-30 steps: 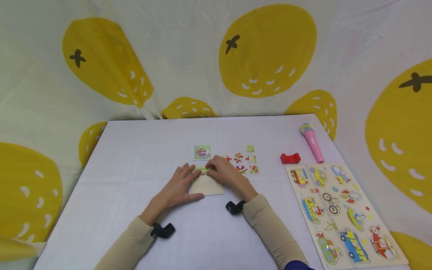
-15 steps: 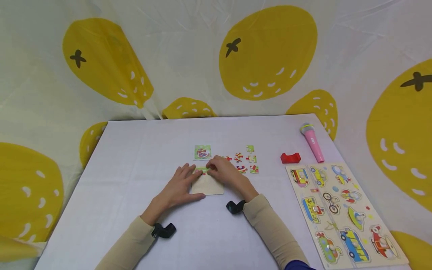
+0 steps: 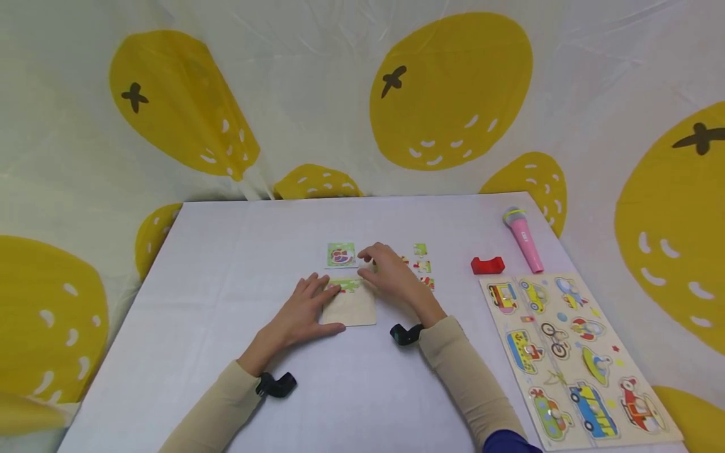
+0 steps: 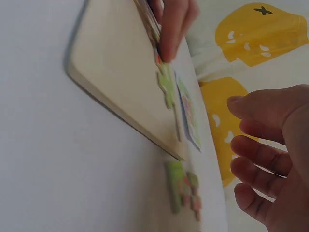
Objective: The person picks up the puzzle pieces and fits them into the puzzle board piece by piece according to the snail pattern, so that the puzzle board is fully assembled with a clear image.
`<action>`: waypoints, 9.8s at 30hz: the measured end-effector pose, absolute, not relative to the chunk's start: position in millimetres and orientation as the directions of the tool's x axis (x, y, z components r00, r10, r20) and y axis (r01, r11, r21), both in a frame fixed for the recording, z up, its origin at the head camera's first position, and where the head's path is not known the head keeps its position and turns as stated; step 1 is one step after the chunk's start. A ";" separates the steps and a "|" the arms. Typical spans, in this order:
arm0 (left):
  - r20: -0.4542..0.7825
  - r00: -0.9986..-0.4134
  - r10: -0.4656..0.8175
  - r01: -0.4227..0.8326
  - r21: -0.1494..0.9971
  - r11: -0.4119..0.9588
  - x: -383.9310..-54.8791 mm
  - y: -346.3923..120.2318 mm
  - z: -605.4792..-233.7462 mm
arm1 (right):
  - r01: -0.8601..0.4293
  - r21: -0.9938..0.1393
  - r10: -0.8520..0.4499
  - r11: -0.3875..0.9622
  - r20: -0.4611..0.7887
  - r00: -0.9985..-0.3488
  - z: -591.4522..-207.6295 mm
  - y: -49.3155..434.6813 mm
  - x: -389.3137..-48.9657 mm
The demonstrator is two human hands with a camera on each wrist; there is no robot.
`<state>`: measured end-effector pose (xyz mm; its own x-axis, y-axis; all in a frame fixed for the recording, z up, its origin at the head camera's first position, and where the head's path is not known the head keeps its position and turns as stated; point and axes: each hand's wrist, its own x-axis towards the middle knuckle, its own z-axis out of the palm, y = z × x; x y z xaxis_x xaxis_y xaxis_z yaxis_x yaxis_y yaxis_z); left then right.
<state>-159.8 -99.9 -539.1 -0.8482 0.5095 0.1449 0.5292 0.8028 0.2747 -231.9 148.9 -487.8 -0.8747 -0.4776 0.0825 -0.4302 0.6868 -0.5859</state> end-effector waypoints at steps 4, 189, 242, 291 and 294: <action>0.134 -0.854 0.502 0.519 0.276 0.809 -160.1 -99.2 -541.2 | -0.418 -0.583 -0.453 0.697 0.095 -0.887 -477.9 160.0 -238.8; -0.012 -0.890 0.456 0.389 0.505 0.770 -160.3 -115.2 -535.0 | -0.416 -0.531 -0.480 0.738 0.020 -0.877 -511.5 146.1 -210.2; -0.020 -0.899 0.438 0.370 0.504 0.780 -160.5 -115.1 -536.0 | -0.294 -0.520 -0.367 0.802 -0.040 -0.929 -508.5 182.0 -253.0; -0.024 -0.898 0.439 0.361 0.532 0.766 -161.3 -117.4 -534.7 | -0.437 -0.639 -0.553 0.633 0.021 -0.833 -498.0 124.5 -207.0; -0.016 -0.898 0.440 0.365 0.533 0.764 -161.4 -117.9 -534.6 | -0.451 -0.639 -0.568 0.623 0.028 -0.823 -499.8 119.4 -203.8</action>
